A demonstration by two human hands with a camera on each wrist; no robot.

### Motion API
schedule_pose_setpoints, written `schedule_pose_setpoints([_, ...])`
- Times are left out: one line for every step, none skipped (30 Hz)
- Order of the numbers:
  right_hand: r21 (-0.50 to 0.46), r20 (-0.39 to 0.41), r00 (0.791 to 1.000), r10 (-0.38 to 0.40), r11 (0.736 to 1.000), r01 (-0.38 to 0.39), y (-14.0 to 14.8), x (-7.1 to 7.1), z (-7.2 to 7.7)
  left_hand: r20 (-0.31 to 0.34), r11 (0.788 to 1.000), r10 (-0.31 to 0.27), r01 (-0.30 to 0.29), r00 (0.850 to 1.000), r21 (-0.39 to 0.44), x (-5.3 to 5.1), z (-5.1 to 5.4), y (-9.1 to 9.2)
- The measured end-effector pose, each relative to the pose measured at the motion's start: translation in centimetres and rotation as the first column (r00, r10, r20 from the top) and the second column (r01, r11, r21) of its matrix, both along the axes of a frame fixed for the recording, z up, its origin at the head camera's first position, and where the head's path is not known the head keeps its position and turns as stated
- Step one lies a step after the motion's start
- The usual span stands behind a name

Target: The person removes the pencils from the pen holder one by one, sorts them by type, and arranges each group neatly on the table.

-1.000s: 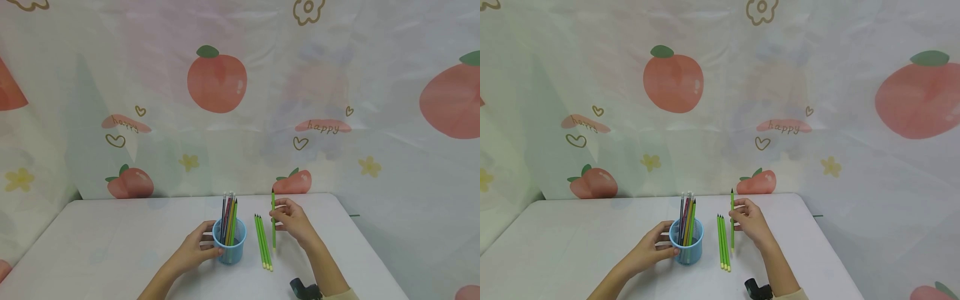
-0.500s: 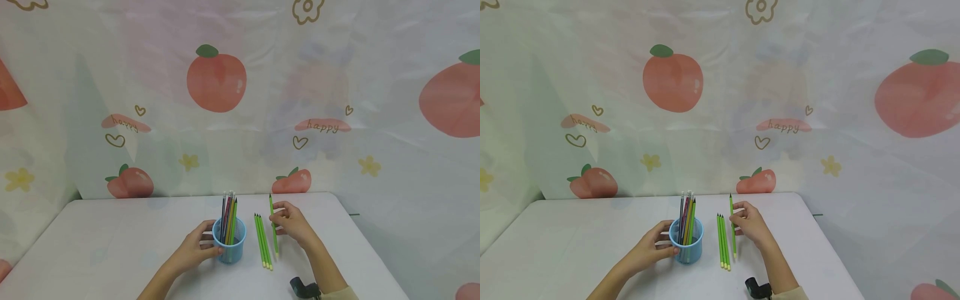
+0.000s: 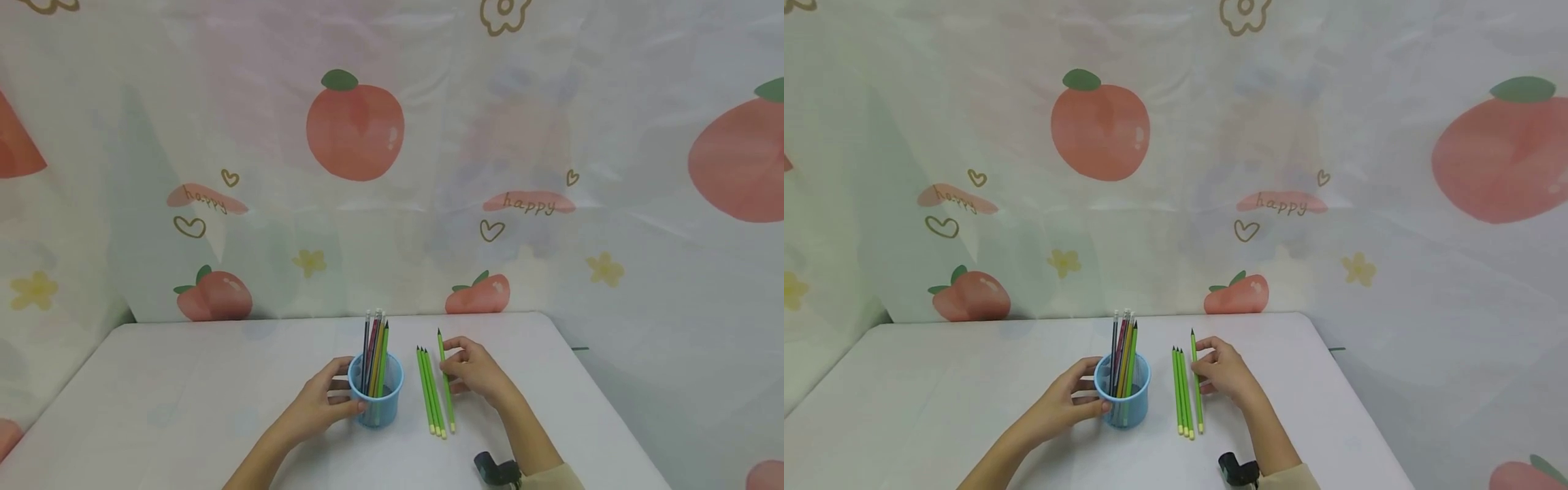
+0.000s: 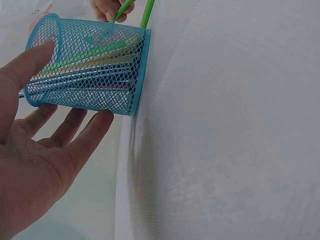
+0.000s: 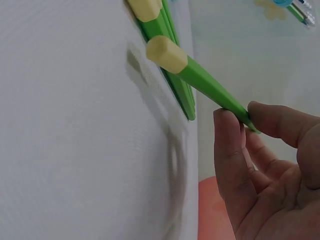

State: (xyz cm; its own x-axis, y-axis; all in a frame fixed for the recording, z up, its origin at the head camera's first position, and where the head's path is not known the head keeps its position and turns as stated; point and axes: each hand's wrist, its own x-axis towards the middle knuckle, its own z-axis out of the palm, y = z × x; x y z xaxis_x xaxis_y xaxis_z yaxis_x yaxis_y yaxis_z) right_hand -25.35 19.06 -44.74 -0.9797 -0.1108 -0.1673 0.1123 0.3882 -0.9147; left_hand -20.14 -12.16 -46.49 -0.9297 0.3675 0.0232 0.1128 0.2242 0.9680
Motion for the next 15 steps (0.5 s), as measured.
schedule_pose_setpoints([0.0,0.007,1.0,0.002,1.0,-0.002,0.02,-0.01,-0.06,-0.001,1.0,0.0,0.0,1.0,-0.003,-0.01,0.01,0.0])
schedule_pose_setpoints([0.005,0.013,1.0,0.005,1.0,-0.005,0.04,-0.01,-0.1,-0.002,1.0,0.0,0.0,1.0,-0.005,-0.01,0.02,-0.01])
schedule_pose_setpoints([0.008,0.02,1.0,0.007,1.0,-0.007,0.05,0.01,-0.13,-0.003,1.0,0.001,-0.001,1.0,-0.006,0.01,0.02,-0.02])
schedule_pose_setpoints([0.012,0.025,1.0,0.01,1.0,-0.011,0.06,0.01,-0.18,-0.003,1.0,0.001,-0.001,1.0,-0.007,0.04,0.02,-0.03])
schedule_pose_setpoints([0.014,0.029,1.0,0.012,1.0,-0.013,0.07,0.04,-0.19,-0.003,1.0,-0.001,0.001,1.0,-0.008,0.07,0.02,-0.04])
schedule_pose_setpoints([0.019,0.031,0.999,0.014,1.0,-0.014,0.09,0.06,-0.23,-0.004,1.0,-0.001,0.001,1.0,-0.008,0.08,0.02,-0.05])
schedule_pose_setpoints([0.022,0.033,0.999,0.015,1.0,-0.015,0.1,0.08,-0.24,-0.005,1.0,-0.003,0.003,1.0,-0.008,0.09,0.01,-0.04])
schedule_pose_setpoints([0.027,0.034,0.999,0.016,1.0,-0.017,0.11,0.09,-0.29,-0.007,1.0,-0.004,0.004,1.0,-0.006,0.09,0.01,-0.04])
schedule_pose_setpoints([0.029,0.037,0.999,0.017,0.999,-0.018,0.12,0.08,-0.34,-0.007,1.0,-0.005,0.005,1.0,-0.004,0.08,0.01,-0.03])
schedule_pose_setpoints([0.033,0.041,0.999,0.019,0.999,-0.021,0.14,0.06,-0.43,-0.008,1.0,-0.006,0.006,1.0,-0.002,0.07,0.01,-0.02])
schedule_pose_setpoints([0.037,0.047,0.999,0.021,0.999,-0.022,0.15,0.04,-0.5,-0.009,1.0,-0.007,0.007,1.0,-0.001,0.05,0.01,-0.01])
schedule_pose_setpoints([0.044,0.054,0.998,0.021,0.999,-0.024,0.15,0.01,-0.6,-0.009,1.0,-0.008,0.008,1.0,0.0,0.05,0.01,0.0])
schedule_pose_setpoints([0.05,0.062,0.998,0.019,0.999,-0.022,0.14,0.0,-0.69,-0.01,1.0,-0.009,0.009,1.0,0.0,0.04,0.02,0.01])
schedule_pose_setpoints([0.054,0.07,0.997,0.018,0.998,-0.022,0.14,-0.01,-0.78,-0.01,1.0,-0.01,0.01,1.0,0.001,0.03,0.02,0.02])
schedule_pose_setpoints([0.059,0.078,0.997,0.018,0.998,-0.022,0.14,-0.03,-0.9,-0.01,1.0,-0.011,0.011,1.0,0.0,0.02,0.03,0.03])
